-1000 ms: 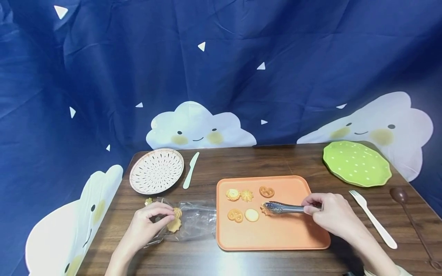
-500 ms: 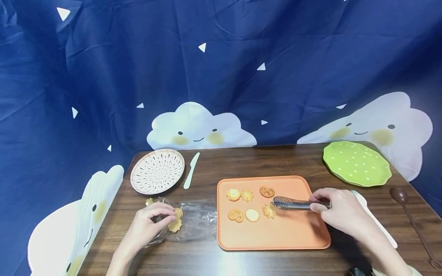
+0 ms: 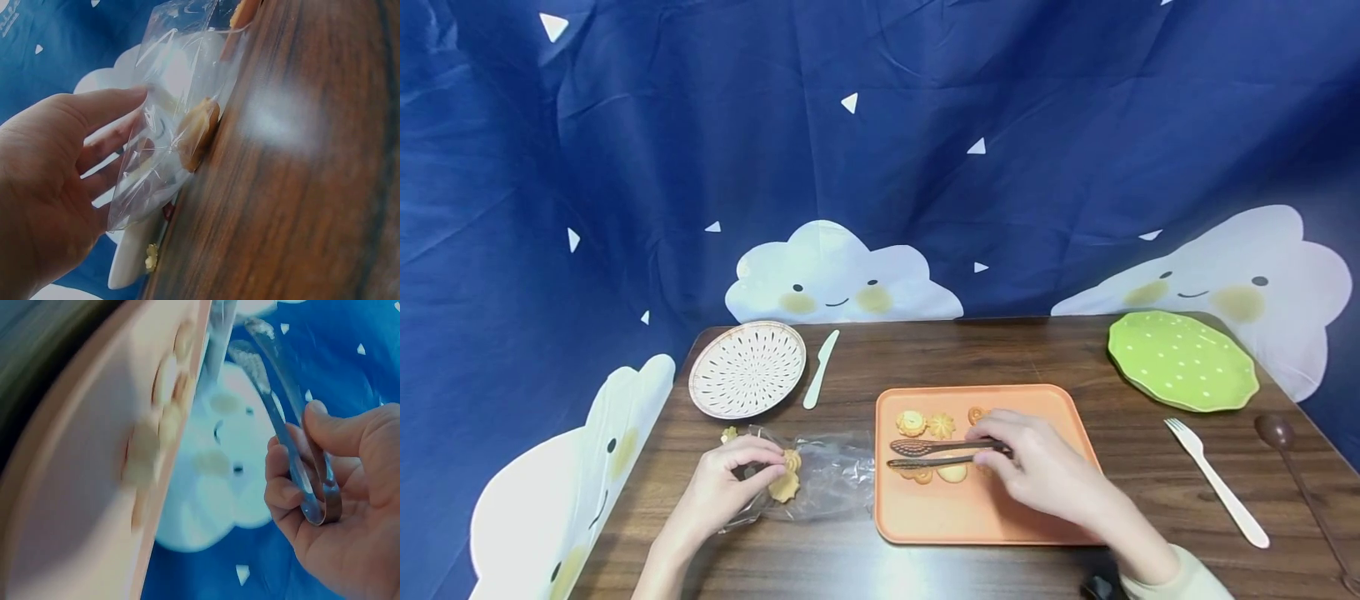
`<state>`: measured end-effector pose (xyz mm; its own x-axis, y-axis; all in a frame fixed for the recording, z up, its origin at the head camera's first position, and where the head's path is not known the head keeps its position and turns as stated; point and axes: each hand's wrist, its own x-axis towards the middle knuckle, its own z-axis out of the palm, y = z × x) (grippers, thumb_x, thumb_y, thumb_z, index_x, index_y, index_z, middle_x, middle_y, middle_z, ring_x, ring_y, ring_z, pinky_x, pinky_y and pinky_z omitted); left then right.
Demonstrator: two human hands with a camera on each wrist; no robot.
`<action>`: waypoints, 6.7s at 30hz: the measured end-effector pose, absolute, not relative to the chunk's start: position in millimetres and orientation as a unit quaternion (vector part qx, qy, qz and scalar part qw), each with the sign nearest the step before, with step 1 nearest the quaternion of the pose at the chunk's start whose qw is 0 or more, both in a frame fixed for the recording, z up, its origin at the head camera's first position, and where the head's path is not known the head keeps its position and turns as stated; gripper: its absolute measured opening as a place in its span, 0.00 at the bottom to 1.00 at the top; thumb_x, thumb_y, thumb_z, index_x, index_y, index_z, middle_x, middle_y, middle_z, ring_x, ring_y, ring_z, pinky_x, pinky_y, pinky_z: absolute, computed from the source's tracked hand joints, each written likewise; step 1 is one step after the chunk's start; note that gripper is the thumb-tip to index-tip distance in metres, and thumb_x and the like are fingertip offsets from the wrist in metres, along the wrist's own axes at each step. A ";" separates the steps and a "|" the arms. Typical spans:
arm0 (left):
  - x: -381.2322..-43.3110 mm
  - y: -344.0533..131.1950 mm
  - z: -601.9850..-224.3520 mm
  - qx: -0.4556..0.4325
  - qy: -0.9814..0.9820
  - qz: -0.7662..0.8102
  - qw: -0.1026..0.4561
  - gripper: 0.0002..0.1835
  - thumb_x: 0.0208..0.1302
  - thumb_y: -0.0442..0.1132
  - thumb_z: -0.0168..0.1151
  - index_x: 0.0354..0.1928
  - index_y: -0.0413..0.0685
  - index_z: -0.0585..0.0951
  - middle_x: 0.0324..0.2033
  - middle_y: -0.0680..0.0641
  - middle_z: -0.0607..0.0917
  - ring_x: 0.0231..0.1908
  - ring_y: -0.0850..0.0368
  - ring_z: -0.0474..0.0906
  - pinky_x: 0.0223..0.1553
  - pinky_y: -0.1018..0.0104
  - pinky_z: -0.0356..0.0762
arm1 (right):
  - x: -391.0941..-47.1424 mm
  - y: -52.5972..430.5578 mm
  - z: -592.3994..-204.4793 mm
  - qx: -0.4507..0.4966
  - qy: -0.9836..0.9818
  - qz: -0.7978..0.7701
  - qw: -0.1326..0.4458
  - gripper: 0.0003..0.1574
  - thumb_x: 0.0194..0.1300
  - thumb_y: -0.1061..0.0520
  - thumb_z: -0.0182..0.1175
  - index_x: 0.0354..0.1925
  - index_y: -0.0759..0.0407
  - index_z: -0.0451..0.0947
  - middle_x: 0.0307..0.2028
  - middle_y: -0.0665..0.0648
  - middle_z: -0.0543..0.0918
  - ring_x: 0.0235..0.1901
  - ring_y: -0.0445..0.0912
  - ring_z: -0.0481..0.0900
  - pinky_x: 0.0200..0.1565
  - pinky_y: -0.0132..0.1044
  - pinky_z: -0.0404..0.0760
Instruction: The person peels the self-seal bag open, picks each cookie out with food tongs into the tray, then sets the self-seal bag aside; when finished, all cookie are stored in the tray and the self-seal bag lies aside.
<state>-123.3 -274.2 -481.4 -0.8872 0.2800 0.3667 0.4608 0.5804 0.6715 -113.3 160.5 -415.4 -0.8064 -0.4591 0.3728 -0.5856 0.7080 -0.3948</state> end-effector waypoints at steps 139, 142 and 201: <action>-119.1 -273.5 -477.6 -0.180 -0.888 -0.415 0.086 0.05 0.59 0.44 0.75 0.37 0.63 0.89 0.40 0.64 0.89 0.46 0.70 0.85 0.54 0.85 0.75 | -124.3 20.5 -435.8 0.351 -0.910 0.217 0.048 0.20 0.67 0.47 0.66 0.51 0.57 0.82 0.42 0.51 0.82 0.43 0.42 0.82 0.49 0.36 0.84; -118.8 -273.9 -477.3 -0.180 -0.888 -0.414 0.082 0.05 0.59 0.45 0.75 0.37 0.64 0.88 0.41 0.64 0.89 0.47 0.70 0.85 0.55 0.85 0.74 | -124.0 12.2 -436.6 0.343 -0.916 0.208 0.031 0.21 0.68 0.46 0.65 0.53 0.56 0.82 0.43 0.49 0.82 0.43 0.41 0.81 0.49 0.35 0.84; -116.7 -277.0 -474.7 -0.180 -0.902 -0.378 0.099 0.05 0.59 0.48 0.74 0.37 0.65 0.89 0.41 0.64 0.89 0.47 0.72 0.84 0.47 0.80 0.80 | -113.3 159.4 -415.8 0.257 -0.921 0.196 0.218 0.16 0.60 0.59 0.70 0.49 0.56 0.84 0.41 0.51 0.89 0.42 0.45 0.87 0.46 0.44 0.88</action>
<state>-116.7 -277.0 -474.7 -0.9154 0.2510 0.3148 0.4005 0.6483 0.6475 -113.3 159.4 -415.8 -0.7734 -0.3880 0.5013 -0.5583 0.7914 -0.2489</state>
